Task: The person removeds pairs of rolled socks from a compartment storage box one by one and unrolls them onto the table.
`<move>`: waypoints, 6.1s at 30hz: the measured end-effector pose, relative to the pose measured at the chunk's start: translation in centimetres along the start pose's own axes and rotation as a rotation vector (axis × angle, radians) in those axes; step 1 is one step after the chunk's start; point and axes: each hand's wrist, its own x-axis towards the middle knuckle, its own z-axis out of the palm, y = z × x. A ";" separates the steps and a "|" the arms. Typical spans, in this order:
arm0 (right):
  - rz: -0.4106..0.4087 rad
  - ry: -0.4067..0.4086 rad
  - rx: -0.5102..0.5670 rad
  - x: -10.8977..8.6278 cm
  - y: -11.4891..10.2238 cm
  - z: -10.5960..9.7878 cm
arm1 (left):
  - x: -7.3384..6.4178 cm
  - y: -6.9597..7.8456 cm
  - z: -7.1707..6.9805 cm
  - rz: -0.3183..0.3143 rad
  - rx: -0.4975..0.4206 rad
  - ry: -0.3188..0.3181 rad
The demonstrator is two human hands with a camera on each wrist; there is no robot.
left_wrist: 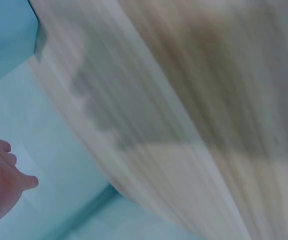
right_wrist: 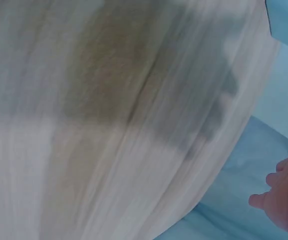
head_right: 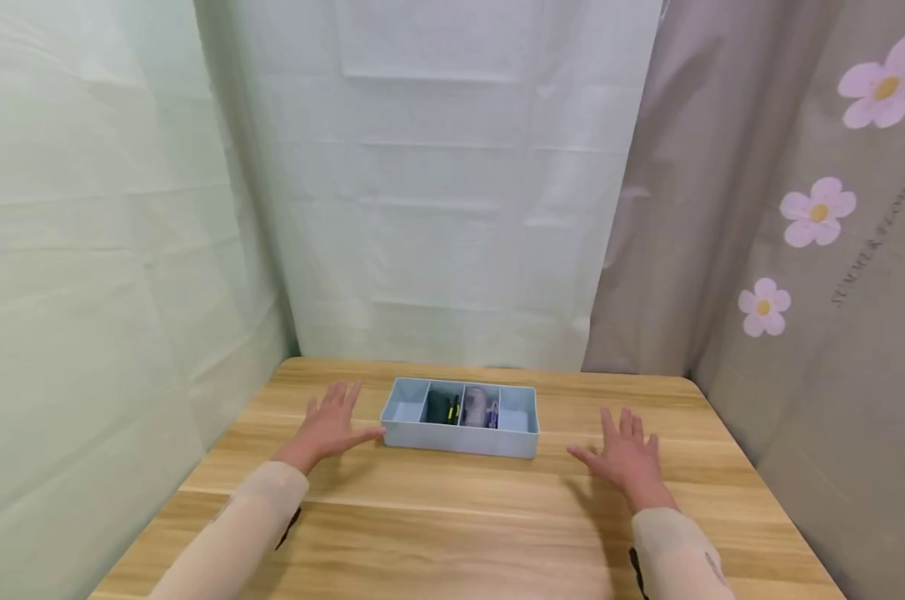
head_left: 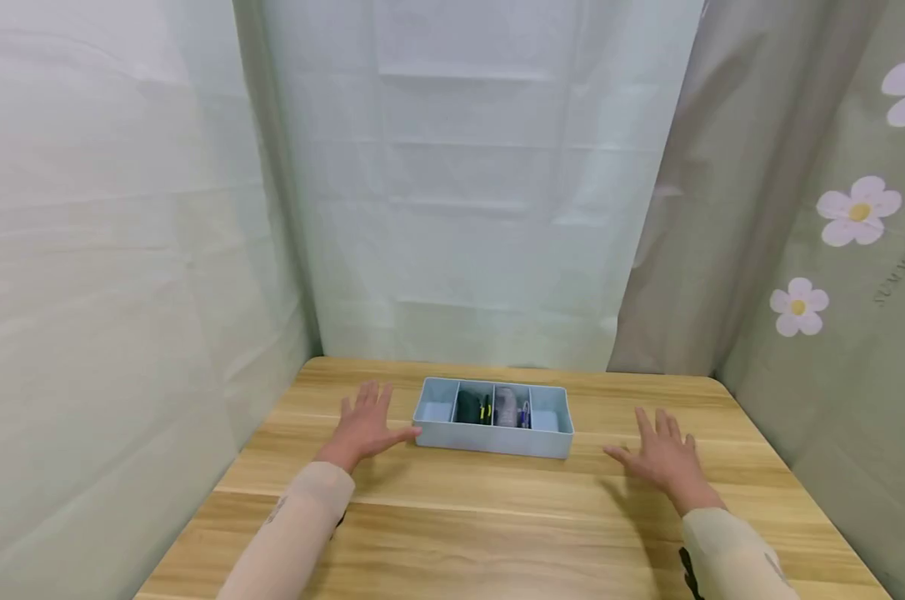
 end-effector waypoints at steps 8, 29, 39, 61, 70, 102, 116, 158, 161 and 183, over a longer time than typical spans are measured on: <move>-0.030 0.022 0.033 1.0 -1.6 -0.7 | 1.4 1.6 0.4 0.002 -0.047 -0.025; -0.083 0.062 0.074 4.5 -6.9 -2.2 | 2.2 3.4 1.3 -0.053 -0.161 -0.072; -0.077 0.035 0.218 5.5 -9.8 -1.5 | 2.6 3.6 1.6 -0.070 -0.196 -0.114; 0.041 -0.008 0.514 6.9 -16.2 3.0 | 2.2 4.3 2.0 -0.072 -0.244 -0.113; 0.031 -0.016 0.525 7.1 -17.5 4.0 | 1.8 4.8 2.1 -0.089 -0.251 -0.090; -0.019 0.027 0.381 7.0 -17.7 6.0 | 1.5 5.0 2.6 -0.122 -0.291 -0.073; -0.042 -0.006 0.416 6.8 -18.9 6.1 | 0.8 5.3 3.2 -0.140 -0.306 -0.069; 0.137 0.128 0.331 7.4 -19.8 6.7 | 0.4 5.4 3.4 -0.125 -0.336 -0.056; 0.168 0.145 0.346 7.4 -19.9 6.9 | 0.5 5.5 3.5 -0.117 -0.346 -0.053; 0.222 0.311 0.624 6.7 -18.8 7.2 | 0.2 5.4 4.4 -0.142 -0.328 -0.019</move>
